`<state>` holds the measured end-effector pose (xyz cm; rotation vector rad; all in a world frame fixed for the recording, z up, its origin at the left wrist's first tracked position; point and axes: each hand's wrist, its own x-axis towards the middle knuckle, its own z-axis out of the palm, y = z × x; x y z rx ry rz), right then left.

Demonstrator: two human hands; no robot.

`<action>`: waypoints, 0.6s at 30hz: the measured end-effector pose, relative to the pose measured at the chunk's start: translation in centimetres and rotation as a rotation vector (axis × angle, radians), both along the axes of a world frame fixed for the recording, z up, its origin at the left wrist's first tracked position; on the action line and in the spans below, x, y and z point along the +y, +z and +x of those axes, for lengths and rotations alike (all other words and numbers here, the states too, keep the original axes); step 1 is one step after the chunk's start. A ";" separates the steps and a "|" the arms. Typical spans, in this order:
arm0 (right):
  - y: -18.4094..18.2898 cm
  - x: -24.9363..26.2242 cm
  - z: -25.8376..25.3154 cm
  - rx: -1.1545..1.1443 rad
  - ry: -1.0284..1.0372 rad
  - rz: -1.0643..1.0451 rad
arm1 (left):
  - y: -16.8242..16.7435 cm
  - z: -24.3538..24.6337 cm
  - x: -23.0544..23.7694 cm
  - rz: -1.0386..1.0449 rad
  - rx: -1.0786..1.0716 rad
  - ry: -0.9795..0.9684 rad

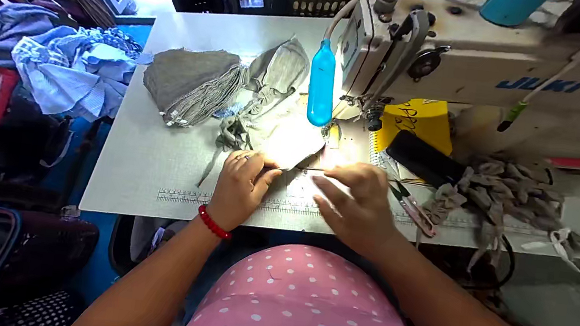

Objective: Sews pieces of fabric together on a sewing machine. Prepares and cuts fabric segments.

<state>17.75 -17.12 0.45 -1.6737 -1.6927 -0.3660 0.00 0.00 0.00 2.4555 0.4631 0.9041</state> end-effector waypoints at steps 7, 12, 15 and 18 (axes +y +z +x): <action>0.9 5.4 -1.5 0.014 0.013 0.123 | 1.2 1.0 -1.5 -0.618 -0.227 -0.051; 0.1 5.1 -1.1 0.189 0.126 0.184 | 1.4 0.1 -1.5 -0.764 -0.240 -0.084; 0.3 4.9 -1.4 0.378 0.196 0.124 | 1.7 0.2 -1.2 -0.675 -0.258 -0.043; 0.4 5.1 -1.5 0.412 0.240 0.076 | 2.2 0.5 -1.1 -0.433 -0.257 -0.021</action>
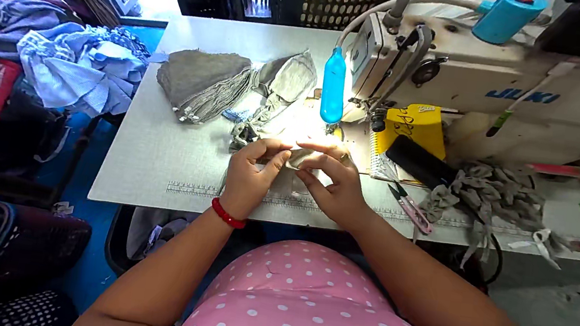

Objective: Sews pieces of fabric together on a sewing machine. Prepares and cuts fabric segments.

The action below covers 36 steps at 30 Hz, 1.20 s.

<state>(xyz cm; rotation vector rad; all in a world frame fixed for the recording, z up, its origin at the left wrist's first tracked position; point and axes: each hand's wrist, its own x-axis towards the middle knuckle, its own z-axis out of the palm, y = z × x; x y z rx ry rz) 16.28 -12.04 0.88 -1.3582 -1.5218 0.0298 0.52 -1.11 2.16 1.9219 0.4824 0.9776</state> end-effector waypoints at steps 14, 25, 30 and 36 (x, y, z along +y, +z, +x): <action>1.7 0.3 -0.9 0.139 -0.131 -0.072 | 1.8 0.6 -0.4 0.036 -0.034 -0.068; 1.3 0.3 -1.4 0.161 -0.100 -0.007 | 0.5 0.4 -1.2 0.031 -0.135 0.000; 0.8 0.0 -1.4 0.106 -0.133 0.011 | -0.1 0.0 -0.8 0.272 -0.112 0.014; -1.4 -2.6 -1.5 -0.057 -0.180 0.069 | -1.3 -1.0 -1.8 0.553 -0.057 -0.102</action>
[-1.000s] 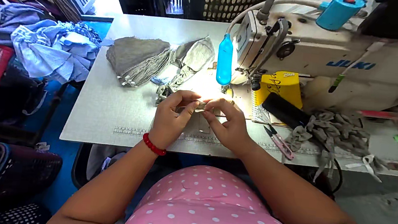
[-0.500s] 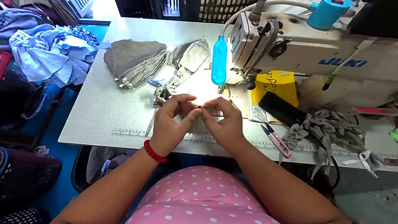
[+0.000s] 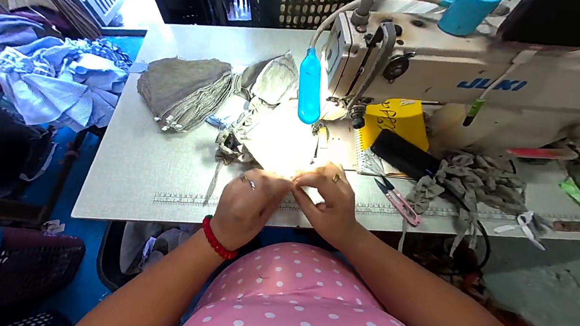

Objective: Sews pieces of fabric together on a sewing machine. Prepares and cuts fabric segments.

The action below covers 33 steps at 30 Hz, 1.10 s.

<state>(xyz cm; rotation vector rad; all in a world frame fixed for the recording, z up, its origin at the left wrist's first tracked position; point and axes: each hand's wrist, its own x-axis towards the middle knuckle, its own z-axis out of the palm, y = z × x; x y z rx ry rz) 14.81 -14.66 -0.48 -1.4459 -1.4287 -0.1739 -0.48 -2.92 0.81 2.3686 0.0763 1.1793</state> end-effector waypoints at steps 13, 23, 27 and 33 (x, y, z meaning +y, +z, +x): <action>-3.2 -5.6 -0.2 -0.220 0.011 -0.350 | -1.1 6.6 0.7 0.164 0.574 -0.017; -2.9 -5.0 0.5 -0.246 0.039 -0.351 | -2.6 8.4 1.6 0.267 0.674 0.110; -3.0 -4.0 1.3 -0.237 -0.018 -0.378 | -2.3 9.6 2.8 0.247 0.713 0.100; -2.7 -4.6 1.6 -0.277 -0.091 -0.418 | -2.2 7.5 2.1 0.266 0.584 -0.032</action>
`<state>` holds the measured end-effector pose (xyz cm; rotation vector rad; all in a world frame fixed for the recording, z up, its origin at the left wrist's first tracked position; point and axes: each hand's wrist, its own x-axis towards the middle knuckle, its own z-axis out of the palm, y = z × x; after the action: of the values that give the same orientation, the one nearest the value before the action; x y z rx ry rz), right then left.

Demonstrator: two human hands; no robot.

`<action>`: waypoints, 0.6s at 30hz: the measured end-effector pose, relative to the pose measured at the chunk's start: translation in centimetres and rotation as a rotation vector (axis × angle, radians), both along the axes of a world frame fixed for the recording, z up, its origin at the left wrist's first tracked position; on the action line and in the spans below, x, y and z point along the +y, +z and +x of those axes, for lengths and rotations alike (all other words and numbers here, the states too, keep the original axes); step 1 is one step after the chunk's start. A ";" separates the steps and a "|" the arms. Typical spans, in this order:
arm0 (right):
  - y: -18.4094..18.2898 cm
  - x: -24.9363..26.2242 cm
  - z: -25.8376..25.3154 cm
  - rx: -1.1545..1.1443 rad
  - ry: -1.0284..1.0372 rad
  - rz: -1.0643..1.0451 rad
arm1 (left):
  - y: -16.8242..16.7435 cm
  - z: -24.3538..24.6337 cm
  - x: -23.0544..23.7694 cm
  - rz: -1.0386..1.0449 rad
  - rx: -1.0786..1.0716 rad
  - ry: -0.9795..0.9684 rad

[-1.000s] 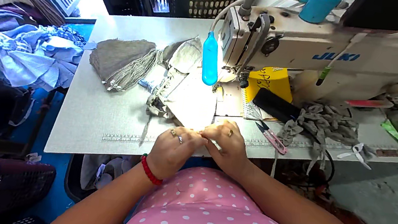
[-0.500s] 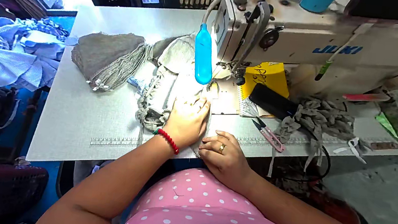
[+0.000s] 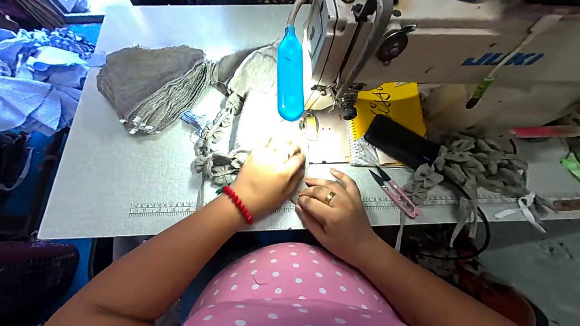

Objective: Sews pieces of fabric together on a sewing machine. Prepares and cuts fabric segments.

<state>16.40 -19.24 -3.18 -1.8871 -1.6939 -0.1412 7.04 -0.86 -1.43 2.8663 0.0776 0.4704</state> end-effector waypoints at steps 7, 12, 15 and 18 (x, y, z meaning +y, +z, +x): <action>-0.2 -1.3 0.6 -0.112 0.060 0.003 | -0.9 -5.7 -1.0 -0.095 0.023 -0.276; 0.2 -0.2 1.8 -0.159 0.112 0.020 | -0.7 -4.3 0.3 -0.066 0.023 -0.291; 0.4 0.6 2.7 -0.184 0.138 0.019 | -0.6 -3.6 0.9 -0.071 0.018 -0.281; 0.5 1.4 3.5 -0.199 0.146 0.027 | -0.4 -3.0 1.1 -0.086 0.024 -0.256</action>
<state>19.94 -17.87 -2.66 -1.7707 -1.9455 -0.3014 4.09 0.24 -1.85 2.7457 -0.2559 0.3715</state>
